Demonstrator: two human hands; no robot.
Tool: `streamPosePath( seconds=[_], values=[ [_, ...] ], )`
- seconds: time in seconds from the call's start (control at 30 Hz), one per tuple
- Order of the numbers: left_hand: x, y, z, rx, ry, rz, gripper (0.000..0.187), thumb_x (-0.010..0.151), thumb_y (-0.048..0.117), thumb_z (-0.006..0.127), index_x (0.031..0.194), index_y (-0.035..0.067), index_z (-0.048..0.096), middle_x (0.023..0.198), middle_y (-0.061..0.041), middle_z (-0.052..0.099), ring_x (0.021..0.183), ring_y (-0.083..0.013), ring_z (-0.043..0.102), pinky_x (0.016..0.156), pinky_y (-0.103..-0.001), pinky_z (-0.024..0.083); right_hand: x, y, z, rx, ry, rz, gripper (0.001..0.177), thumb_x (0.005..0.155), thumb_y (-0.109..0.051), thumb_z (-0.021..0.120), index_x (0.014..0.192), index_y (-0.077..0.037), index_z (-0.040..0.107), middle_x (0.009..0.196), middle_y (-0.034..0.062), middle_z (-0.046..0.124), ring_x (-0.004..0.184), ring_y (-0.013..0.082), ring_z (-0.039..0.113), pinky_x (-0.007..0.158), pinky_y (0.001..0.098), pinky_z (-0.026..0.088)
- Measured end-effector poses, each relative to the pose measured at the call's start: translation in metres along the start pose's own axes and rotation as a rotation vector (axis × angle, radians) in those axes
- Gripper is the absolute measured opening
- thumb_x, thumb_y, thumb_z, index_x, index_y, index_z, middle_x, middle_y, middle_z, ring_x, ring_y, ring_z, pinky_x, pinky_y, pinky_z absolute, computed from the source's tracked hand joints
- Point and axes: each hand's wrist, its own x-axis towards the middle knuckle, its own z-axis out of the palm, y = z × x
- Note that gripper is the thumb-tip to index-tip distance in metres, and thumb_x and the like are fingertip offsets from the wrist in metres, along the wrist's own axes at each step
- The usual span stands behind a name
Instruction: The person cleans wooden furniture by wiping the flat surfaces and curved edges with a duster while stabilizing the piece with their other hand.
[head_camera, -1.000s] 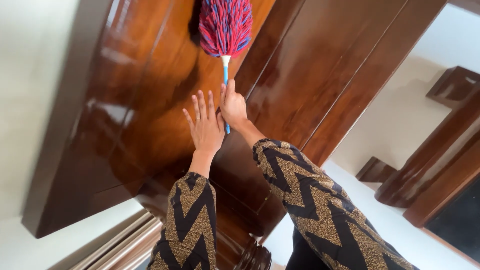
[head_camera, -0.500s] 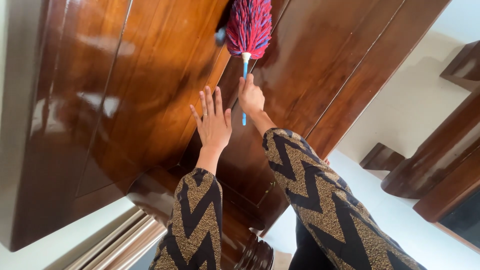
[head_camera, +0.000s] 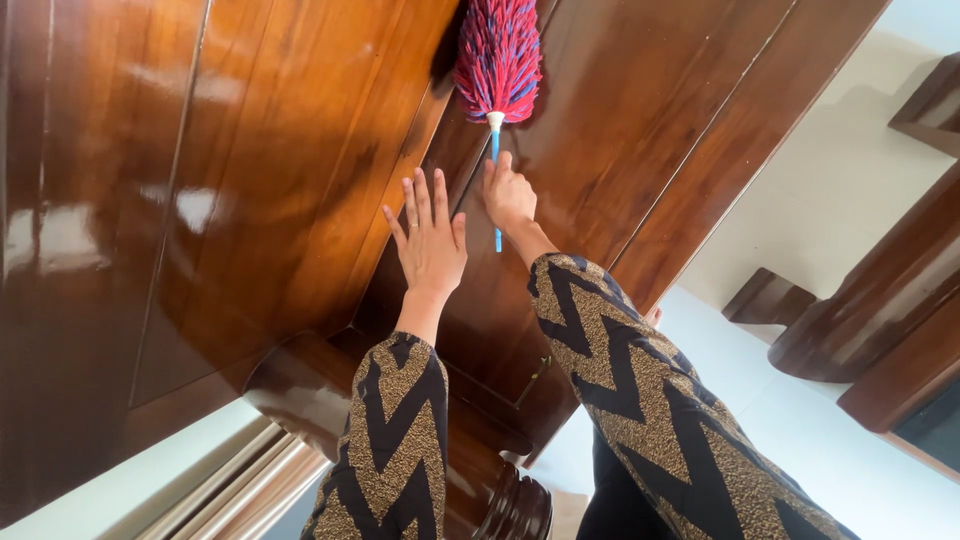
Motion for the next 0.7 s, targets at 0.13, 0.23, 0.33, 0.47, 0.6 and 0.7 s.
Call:
streamPosePath(
  seconds=[0.13, 0.23, 0.33, 0.47, 0.6, 0.7],
  values=[
    [-0.001, -0.001, 0.001, -0.007, -0.007, -0.001, 0.067, 0.109, 0.038, 0.039, 0.166, 0.016, 0.011, 0.173, -0.011, 0.004, 0.160, -0.0293, 0.002, 0.124, -0.062, -0.002, 0.001, 0.000, 0.003, 0.005, 0.010, -0.005, 0.033, 0.108, -0.043, 0.037, 0.110, -0.010, 0.041, 0.087, 0.0261, 0.071, 0.083, 0.0495, 0.068, 0.072, 0.0600, 0.053],
    [-0.003, -0.002, -0.002, -0.012, -0.017, -0.008, 0.067, 0.109, 0.038, 0.038, 0.166, 0.016, 0.010, 0.173, -0.011, 0.004, 0.159, -0.0290, 0.002, 0.124, -0.062, -0.002, 0.006, -0.005, 0.005, 0.026, 0.026, -0.018, 0.033, 0.108, -0.042, 0.037, 0.110, -0.009, 0.042, 0.087, 0.0265, 0.071, 0.082, 0.0499, 0.068, 0.072, 0.0601, 0.053],
    [-0.006, -0.004, -0.006, -0.023, -0.029, -0.018, 0.067, 0.109, 0.038, 0.038, 0.166, 0.016, 0.010, 0.173, -0.011, 0.003, 0.159, -0.0289, 0.001, 0.124, -0.062, -0.002, 0.009, -0.012, 0.009, 0.057, 0.043, -0.031, 0.034, 0.108, -0.042, 0.038, 0.109, -0.009, 0.042, 0.087, 0.0268, 0.071, 0.082, 0.0503, 0.068, 0.072, 0.0603, 0.053],
    [-0.007, -0.006, -0.015, -0.002, 0.000, 0.000, 0.067, 0.109, 0.038, 0.038, 0.166, 0.015, 0.012, 0.173, -0.011, 0.003, 0.159, -0.0291, 0.001, 0.124, -0.061, -0.002, 0.004, -0.020, 0.006, 0.096, 0.067, -0.047, 0.034, 0.108, -0.041, 0.039, 0.108, -0.008, 0.042, 0.086, 0.0273, 0.071, 0.082, 0.0509, 0.068, 0.072, 0.0605, 0.053],
    [-0.006, -0.007, -0.024, 0.009, 0.032, 0.016, 0.067, 0.109, 0.038, 0.039, 0.166, 0.015, 0.013, 0.173, -0.012, 0.004, 0.160, -0.0292, 0.003, 0.124, -0.061, -0.002, -0.002, -0.033, -0.002, 0.160, 0.079, -0.055, 0.032, 0.108, -0.041, 0.040, 0.109, -0.009, 0.043, 0.084, 0.0281, 0.070, 0.081, 0.0515, 0.068, 0.071, 0.0605, 0.053],
    [-0.009, -0.007, -0.033, 0.008, 0.064, 0.029, 0.067, 0.109, 0.038, 0.039, 0.166, 0.014, 0.013, 0.173, -0.013, 0.005, 0.160, -0.0303, 0.005, 0.124, -0.062, -0.001, -0.007, -0.047, -0.009, 0.166, 0.115, -0.091, 0.031, 0.108, -0.040, 0.041, 0.109, -0.009, 0.043, 0.084, 0.0280, 0.070, 0.080, 0.0523, 0.067, 0.071, 0.0613, 0.053]
  ],
)
